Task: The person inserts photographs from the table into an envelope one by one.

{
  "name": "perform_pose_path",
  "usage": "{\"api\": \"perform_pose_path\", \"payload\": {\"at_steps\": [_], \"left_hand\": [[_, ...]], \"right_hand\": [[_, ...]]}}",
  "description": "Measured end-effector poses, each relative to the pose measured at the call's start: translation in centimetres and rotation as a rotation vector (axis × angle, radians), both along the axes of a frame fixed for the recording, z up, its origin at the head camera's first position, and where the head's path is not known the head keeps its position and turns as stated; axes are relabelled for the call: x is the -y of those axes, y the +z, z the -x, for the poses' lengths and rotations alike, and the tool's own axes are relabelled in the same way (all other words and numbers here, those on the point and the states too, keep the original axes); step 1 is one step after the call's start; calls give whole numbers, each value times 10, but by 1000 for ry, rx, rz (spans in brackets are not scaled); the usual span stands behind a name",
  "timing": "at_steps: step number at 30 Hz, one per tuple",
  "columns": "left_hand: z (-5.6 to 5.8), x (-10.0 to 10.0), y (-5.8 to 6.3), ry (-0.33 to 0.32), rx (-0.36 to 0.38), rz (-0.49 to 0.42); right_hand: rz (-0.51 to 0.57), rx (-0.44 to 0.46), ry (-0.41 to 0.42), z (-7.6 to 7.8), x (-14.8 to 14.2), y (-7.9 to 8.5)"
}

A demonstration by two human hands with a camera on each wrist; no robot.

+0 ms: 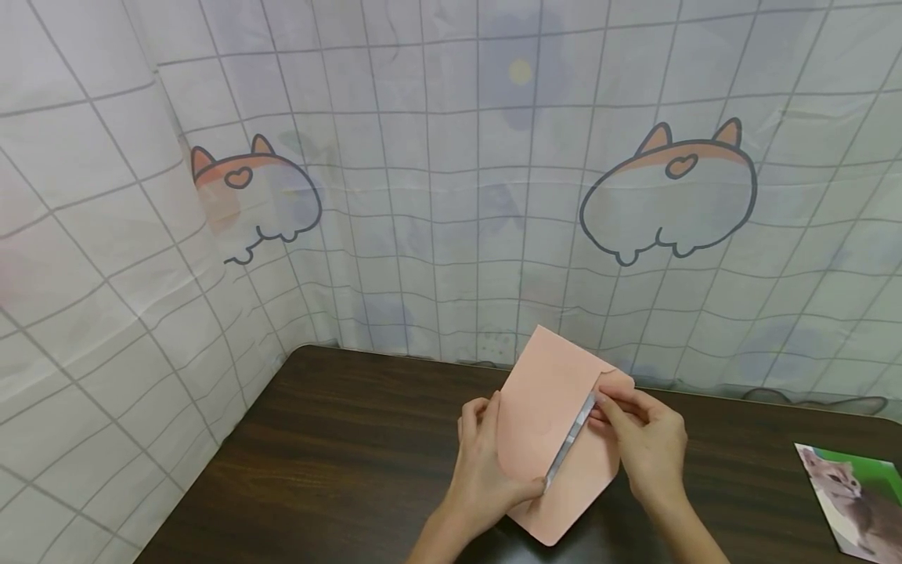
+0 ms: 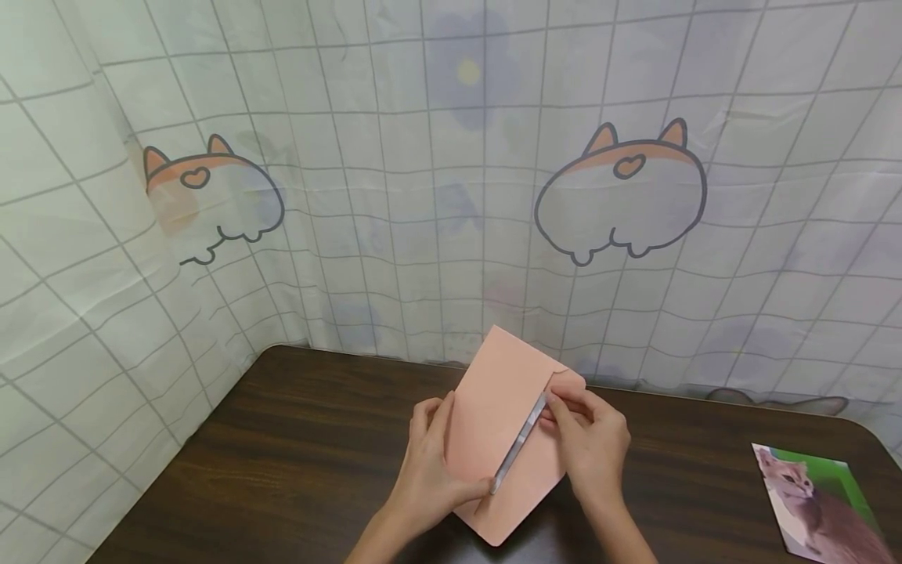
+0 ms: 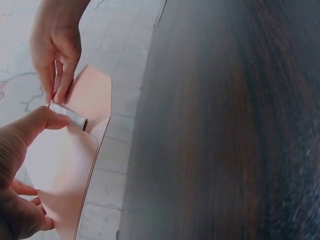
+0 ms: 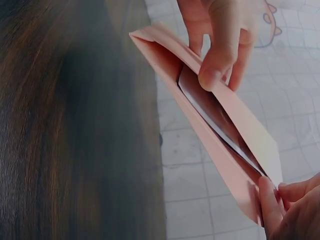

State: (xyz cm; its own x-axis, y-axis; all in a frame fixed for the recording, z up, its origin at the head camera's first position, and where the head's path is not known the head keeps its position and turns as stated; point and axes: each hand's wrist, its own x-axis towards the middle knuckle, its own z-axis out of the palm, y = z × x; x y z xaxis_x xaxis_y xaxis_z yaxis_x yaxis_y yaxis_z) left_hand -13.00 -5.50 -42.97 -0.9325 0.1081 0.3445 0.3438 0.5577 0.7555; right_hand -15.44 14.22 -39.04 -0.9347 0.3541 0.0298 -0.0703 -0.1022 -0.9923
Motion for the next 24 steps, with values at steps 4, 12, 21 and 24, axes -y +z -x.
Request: {"api": "perform_pose_path", "payload": {"at_steps": [4, 12, 21, 24], "left_hand": [[0, 1, 0, -6, 15, 28], [0, 1, 0, -36, 67, 31], [1, 1, 0, -67, 116, 25], [2, 2, 0, -87, 137, 15]], "right_hand": [[-21, 20, -5, -2, -6, 2], [-33, 7, 0, -3, -18, 7], [-42, -27, -6, -4, -35, 15], [-47, -35, -11, -5, -41, 17]]}}
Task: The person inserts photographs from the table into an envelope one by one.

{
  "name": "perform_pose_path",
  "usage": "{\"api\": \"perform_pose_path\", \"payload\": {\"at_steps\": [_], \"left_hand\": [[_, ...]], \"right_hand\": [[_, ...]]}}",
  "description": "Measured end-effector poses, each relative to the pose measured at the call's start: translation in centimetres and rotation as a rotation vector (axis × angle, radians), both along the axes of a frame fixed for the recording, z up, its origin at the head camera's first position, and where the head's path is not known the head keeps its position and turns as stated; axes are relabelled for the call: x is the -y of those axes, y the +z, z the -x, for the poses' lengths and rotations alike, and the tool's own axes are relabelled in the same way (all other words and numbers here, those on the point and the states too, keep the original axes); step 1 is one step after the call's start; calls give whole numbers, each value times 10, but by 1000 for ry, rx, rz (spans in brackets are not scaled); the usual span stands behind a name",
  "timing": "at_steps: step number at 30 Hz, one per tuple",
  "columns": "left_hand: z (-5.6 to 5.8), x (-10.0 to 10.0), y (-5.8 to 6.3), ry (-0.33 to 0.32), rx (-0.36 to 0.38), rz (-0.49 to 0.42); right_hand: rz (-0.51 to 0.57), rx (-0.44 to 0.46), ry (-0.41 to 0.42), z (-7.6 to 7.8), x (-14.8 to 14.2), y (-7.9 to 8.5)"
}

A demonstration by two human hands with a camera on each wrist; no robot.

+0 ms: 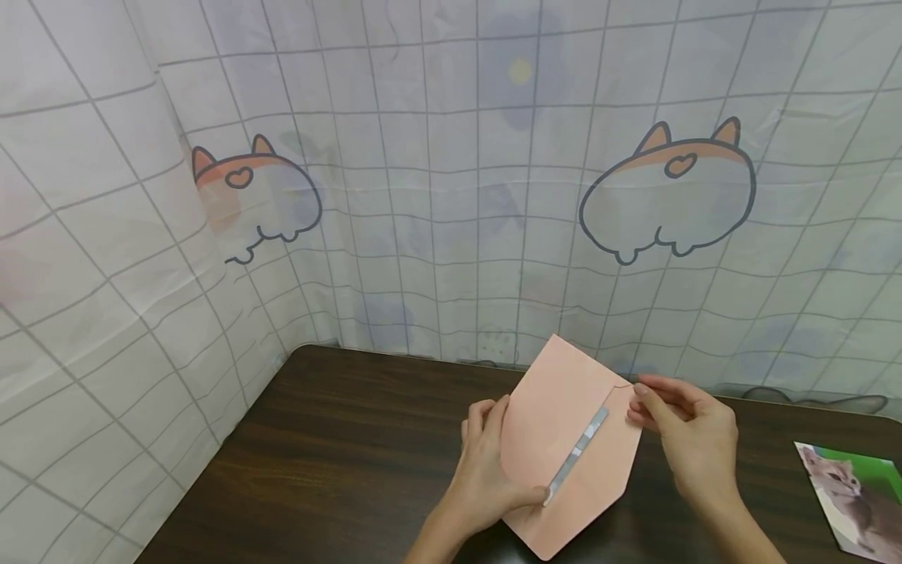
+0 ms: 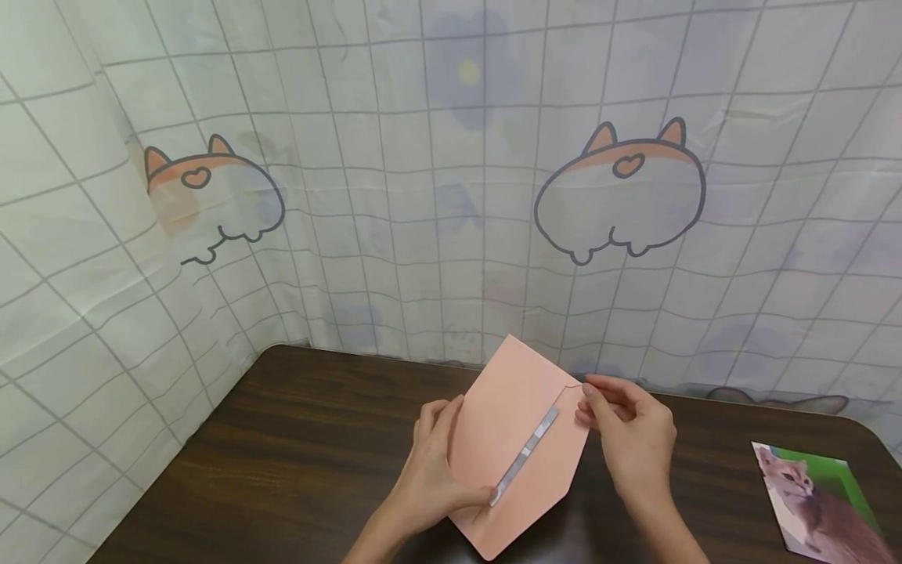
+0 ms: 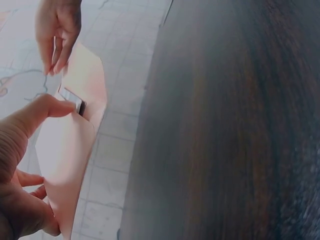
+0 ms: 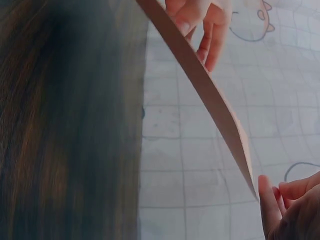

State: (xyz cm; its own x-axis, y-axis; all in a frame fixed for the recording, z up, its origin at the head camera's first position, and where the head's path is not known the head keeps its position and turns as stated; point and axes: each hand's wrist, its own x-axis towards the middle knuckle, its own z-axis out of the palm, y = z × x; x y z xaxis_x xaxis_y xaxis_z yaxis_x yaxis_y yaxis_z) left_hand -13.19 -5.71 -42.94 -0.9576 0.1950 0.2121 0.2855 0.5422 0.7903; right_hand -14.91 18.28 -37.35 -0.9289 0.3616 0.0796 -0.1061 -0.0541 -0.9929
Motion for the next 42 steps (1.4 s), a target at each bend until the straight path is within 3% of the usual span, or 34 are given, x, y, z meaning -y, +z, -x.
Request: {"api": "perform_pose_path", "payload": {"at_steps": [10, 18, 27, 34, 42], "left_hand": [[1, 1, 0, -31, 19, -20], [1, 3, 2, -28, 49, -27], [1, 6, 2, -19, 64, -52], [1, 7, 1, -56, 86, -40], [0, 7, 2, -69, 86, -23]], "right_hand": [[-31, -21, -24, -1, -13, 2], [-121, -55, -38, -1, -23, -1], [-114, -68, -50, -1, -37, -5], [-177, -35, -58, -2, -53, -6], [-167, -73, -55, 0, -79, -14]]}}
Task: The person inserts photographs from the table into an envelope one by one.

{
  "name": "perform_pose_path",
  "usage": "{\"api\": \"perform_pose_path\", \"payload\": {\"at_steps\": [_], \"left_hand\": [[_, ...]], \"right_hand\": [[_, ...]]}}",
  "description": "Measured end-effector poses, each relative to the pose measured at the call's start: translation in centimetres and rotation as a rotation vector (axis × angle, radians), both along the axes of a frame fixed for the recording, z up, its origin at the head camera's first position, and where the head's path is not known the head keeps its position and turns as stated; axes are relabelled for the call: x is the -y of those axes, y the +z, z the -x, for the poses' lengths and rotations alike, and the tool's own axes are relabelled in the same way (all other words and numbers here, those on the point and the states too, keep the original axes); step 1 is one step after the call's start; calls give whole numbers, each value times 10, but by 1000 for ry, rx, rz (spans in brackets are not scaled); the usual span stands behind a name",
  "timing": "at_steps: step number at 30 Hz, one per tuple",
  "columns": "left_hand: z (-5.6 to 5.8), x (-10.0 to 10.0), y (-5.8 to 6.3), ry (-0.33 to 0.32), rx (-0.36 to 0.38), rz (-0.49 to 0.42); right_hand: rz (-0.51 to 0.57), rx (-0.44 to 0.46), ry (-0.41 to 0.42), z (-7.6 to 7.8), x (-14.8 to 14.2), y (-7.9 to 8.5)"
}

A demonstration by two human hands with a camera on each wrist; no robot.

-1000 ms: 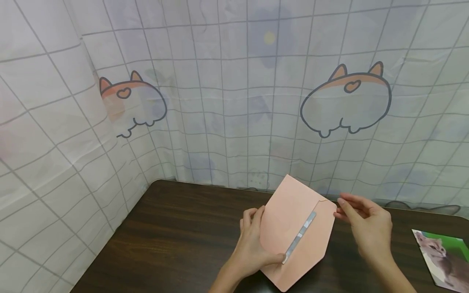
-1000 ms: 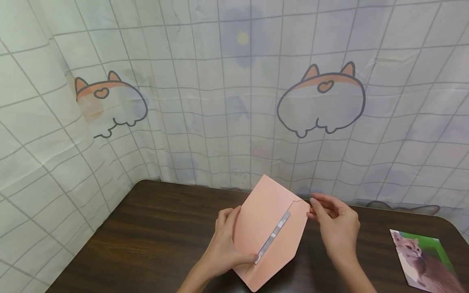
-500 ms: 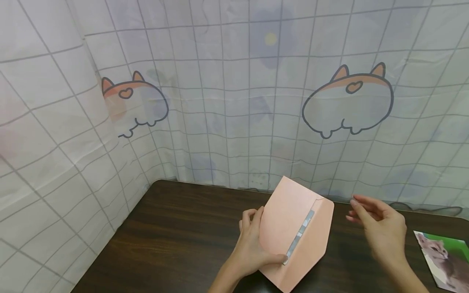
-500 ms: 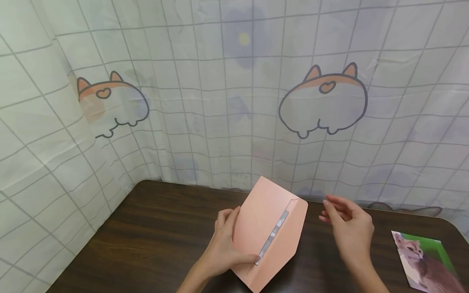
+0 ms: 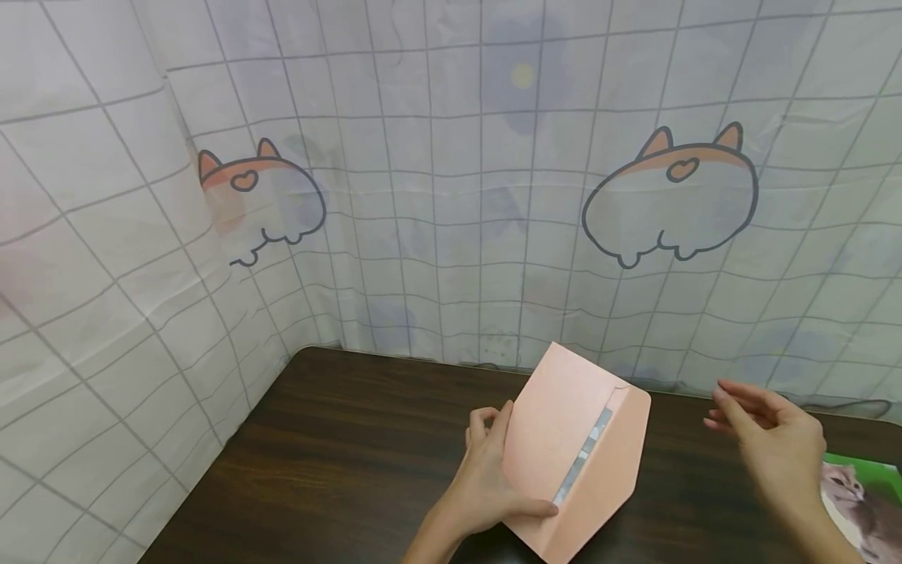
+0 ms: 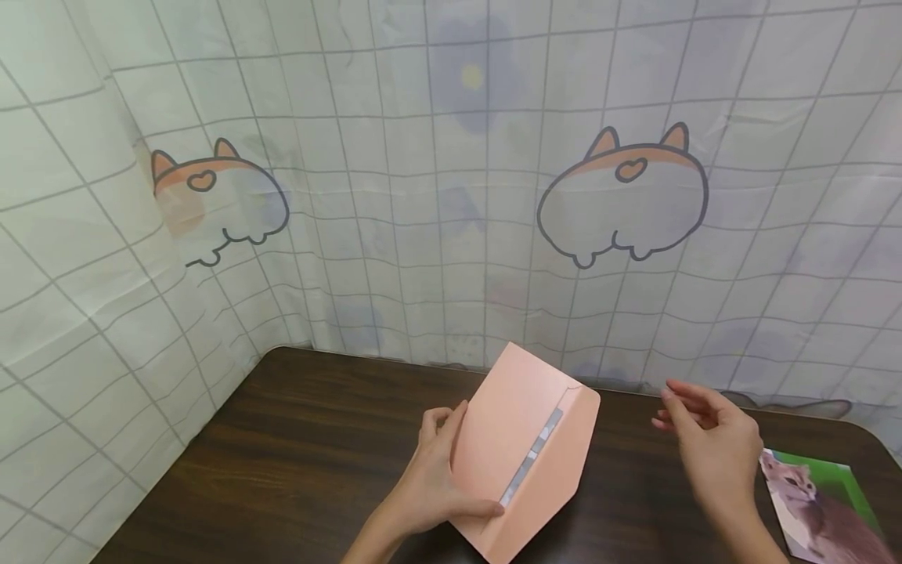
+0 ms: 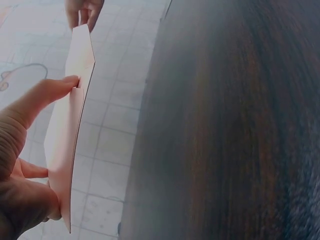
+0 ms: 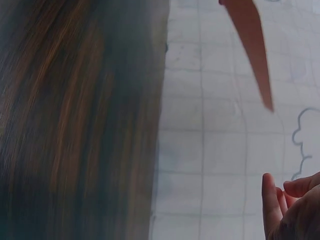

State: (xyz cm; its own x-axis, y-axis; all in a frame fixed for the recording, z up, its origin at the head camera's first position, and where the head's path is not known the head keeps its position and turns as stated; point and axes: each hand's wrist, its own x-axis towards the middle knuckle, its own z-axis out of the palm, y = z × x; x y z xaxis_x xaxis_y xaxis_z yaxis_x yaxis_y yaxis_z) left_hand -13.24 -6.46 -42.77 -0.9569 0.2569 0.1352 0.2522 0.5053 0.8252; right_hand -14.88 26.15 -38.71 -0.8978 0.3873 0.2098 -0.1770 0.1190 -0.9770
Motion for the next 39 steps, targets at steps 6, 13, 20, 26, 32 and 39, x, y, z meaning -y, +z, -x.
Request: {"api": "perform_pose_path", "payload": {"at_steps": [6, 13, 20, 26, 32, 39], "left_hand": [[0, -1, 0, 7, 0, -3], [-1, -2, 1, 18, 13, 5], [-1, -2, 1, 11, 4, 12], [-2, -2, 1, -15, -26, 61], [-2, -2, 2, -35, -32, 74], [-4, -2, 4, -41, -31, 76]], "right_hand": [[-57, 15, -81, 4, -20, -8], [-172, 88, -152, 0, -42, -14], [-308, 68, -148, -2, -69, -28], [-422, 122, -164, 4, -87, -39], [-386, 116, -191, 12, -107, -52], [-453, 182, -233, 12, -124, -62]]}}
